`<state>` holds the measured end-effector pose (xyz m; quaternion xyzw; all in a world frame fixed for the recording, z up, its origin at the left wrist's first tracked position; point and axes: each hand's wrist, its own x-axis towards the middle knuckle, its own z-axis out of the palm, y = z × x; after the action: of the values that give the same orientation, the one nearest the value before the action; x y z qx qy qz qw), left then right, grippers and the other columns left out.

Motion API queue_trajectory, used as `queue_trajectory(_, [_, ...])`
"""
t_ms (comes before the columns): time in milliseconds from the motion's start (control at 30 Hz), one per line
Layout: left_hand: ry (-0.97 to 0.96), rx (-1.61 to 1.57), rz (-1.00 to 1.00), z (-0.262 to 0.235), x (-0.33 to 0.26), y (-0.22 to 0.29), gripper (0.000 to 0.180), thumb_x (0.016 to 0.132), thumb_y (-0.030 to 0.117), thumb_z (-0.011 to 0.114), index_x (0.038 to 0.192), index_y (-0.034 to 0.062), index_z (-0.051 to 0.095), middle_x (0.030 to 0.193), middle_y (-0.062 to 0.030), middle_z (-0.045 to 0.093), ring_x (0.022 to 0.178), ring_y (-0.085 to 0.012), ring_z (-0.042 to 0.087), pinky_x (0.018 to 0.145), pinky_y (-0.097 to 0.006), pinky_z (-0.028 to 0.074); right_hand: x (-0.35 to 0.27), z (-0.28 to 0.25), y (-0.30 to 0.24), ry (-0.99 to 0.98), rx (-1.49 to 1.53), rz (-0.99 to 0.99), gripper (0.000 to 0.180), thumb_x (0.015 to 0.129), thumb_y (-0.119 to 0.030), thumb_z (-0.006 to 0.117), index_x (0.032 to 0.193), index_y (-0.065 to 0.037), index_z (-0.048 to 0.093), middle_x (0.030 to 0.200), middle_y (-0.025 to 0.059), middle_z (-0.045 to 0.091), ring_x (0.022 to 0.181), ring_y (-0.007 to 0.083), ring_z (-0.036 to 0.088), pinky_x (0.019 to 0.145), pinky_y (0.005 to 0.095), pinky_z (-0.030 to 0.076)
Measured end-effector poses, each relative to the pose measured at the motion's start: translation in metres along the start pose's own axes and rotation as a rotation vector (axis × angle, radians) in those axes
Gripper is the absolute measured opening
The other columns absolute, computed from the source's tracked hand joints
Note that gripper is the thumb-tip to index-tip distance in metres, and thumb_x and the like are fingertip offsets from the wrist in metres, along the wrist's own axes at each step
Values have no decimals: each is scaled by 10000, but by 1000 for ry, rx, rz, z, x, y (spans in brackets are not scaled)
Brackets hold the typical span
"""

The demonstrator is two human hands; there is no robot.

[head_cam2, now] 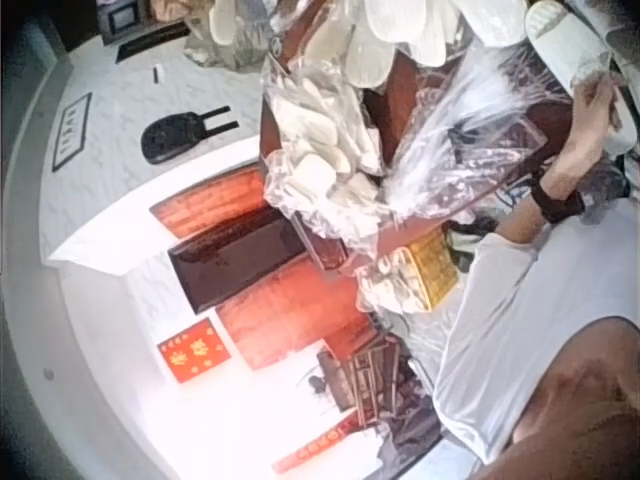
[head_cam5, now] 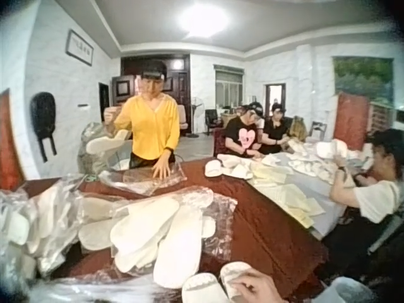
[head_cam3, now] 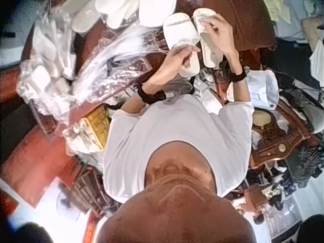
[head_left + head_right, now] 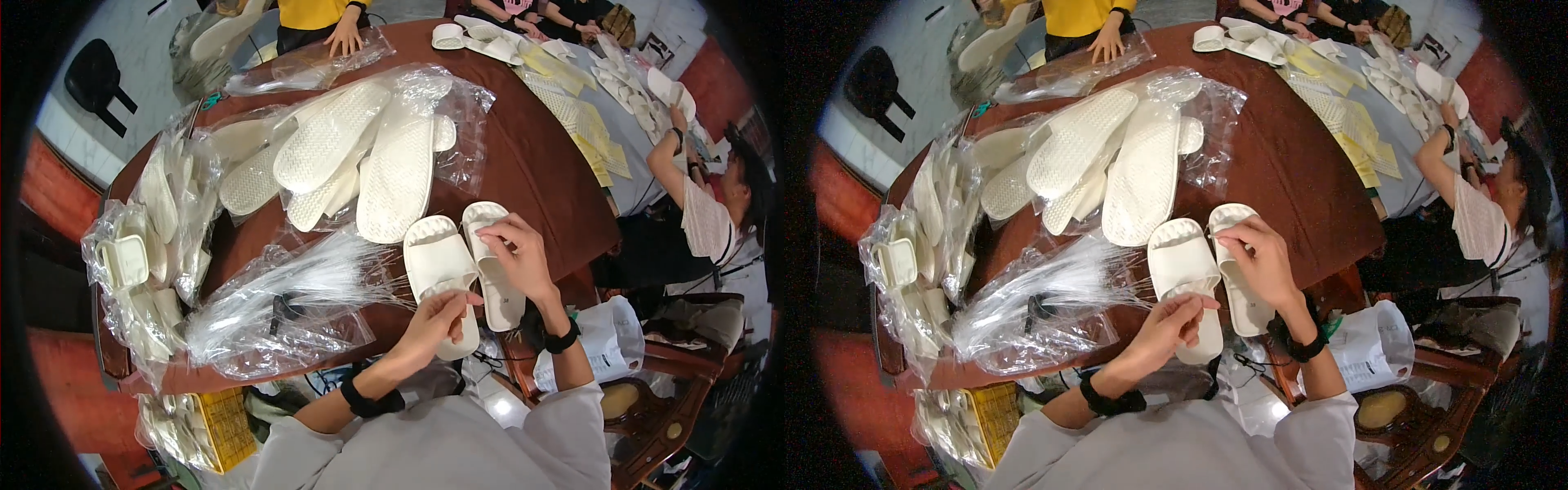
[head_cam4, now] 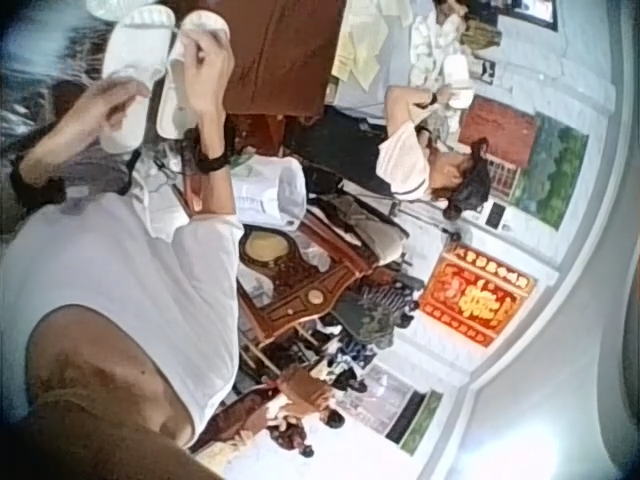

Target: The recorder is sorting and packing white plastic slippers into clear plastic bags at a production table.

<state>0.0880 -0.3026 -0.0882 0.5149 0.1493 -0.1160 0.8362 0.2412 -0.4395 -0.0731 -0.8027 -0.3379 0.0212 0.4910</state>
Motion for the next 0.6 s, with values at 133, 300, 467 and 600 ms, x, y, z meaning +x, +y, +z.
queue_trajectory(133, [35, -383, -175, -8, 1, -19, 307, 1001, 235, 524, 1189, 8, 608, 785, 31, 531, 625, -64, 535, 679, -282, 511, 19, 8, 6, -172, -182, -142, 127, 846, -78, 663, 951, -38, 722, 865, 94, 631, 764, 245, 629, 643, 329, 485])
queue_trajectory(300, [147, -387, -213, -25, 13, -14, 355, 963, 224, 601, 1247, 14, 562, 978, -21, 616, 743, -85, 624, 853, -329, 558, 42, 23, 12, -255, -209, -216, 139, 843, -112, 656, 941, -46, 728, 842, 106, 643, 748, 284, 623, 694, 359, 484])
queue_trajectory(467, [249, -505, -115, -24, 17, -18, 239, 953, 188, 616, 1093, -5, 605, 980, -71, 647, 850, -135, 641, 842, -317, 563, 46, 28, 11, -404, -230, -128, 124, 830, -115, 667, 911, -47, 732, 815, 111, 652, 740, 266, 627, 673, 358, 476])
queue_trajectory(600, [251, -562, -50, -21, 21, -18, 176, 941, 90, 598, 1074, -24, 582, 1004, -83, 645, 905, -149, 633, 919, -307, 532, 46, 26, 15, -398, -231, -107, 130, 833, -114, 680, 925, -37, 731, 811, 107, 657, 734, 236, 630, 668, 332, 473])
